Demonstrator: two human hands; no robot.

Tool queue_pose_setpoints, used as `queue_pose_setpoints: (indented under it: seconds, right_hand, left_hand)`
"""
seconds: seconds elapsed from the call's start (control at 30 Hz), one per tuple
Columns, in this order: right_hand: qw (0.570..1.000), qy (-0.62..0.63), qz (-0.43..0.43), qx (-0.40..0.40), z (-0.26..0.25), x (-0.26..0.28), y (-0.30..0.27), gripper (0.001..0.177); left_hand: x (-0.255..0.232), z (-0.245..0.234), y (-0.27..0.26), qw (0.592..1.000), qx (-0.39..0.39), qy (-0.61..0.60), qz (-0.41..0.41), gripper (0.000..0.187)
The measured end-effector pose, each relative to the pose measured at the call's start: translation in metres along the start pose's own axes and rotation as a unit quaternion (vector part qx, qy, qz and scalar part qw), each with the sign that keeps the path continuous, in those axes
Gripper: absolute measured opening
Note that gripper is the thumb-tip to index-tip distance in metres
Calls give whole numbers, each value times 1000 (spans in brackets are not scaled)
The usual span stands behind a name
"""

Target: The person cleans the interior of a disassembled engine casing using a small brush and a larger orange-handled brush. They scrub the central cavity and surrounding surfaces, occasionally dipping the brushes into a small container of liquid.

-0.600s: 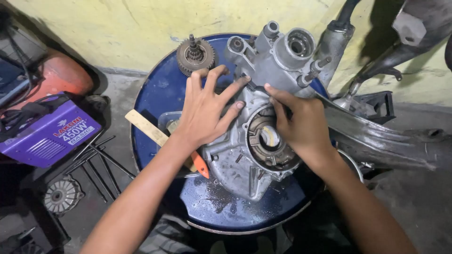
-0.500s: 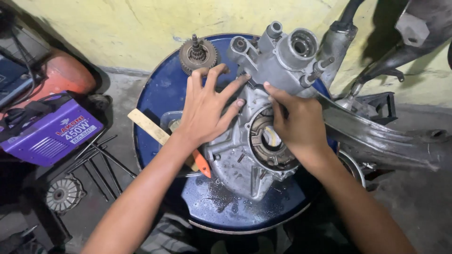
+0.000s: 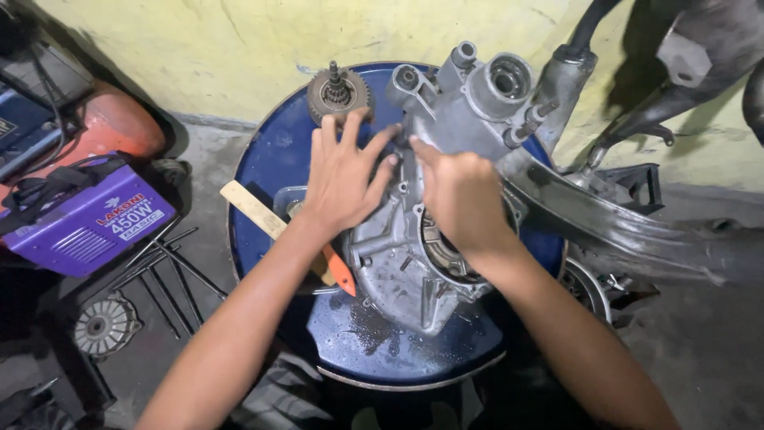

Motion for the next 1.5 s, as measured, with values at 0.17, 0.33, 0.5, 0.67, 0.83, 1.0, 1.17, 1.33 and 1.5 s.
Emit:
queue_pose_setpoints:
  seconds: [0.17, 0.33, 0.5, 0.67, 0.83, 1.0, 1.17, 1.33, 1.5]
  right_hand:
    - [992, 104, -40, -63, -110, 15, -1, 35]
    - [976, 160, -92, -115, -123, -24, -35, 21]
    - [988, 132, -73, -45, -108, -49, -52, 26]
    - [997, 65, -30, 6, -109, -51, -67, 29]
    - [999, -12, -39, 34, -105, -45, -66, 38]
    - [996, 58, -47, 47, -104, -39, -53, 32]
    - [993, 95, -52, 52, -97, -39, -44, 28]
    - [990, 121, -56, 34, -88, -29, -37, 24]
    - [997, -2, -71, 31, -27, -7, -23, 49]
  left_hand:
    - [-4, -27, 7, 998, -54, -3, 18, 57]
    - [-28, -36, -3, 994, -106, 8, 33, 51]
    - [-43, -16, -5, 997, -45, -14, 61, 51]
    - [-56, -27, -7, 993, 38, -57, 93, 50]
    - [-53, -28, -6, 991, 42, -85, 90, 46]
    - [-53, -34, -4, 992, 24, -94, 84, 40]
    - [-51, -34, -4, 993, 24, -91, 65, 38]
    - [-47, -38, -3, 995, 23, -80, 50, 37]
    - [-20, -36, 4, 998, -32, 60, 7, 51]
Point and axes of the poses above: each hand's wrist, its own y-axis towards the middle knuckle, its own z-axis out of the palm, x = y × z, the point moved 5 cm from there along y, towards the middle knuckle, and after that the axes turned 7 degrees about x, right-handed, at the moved point
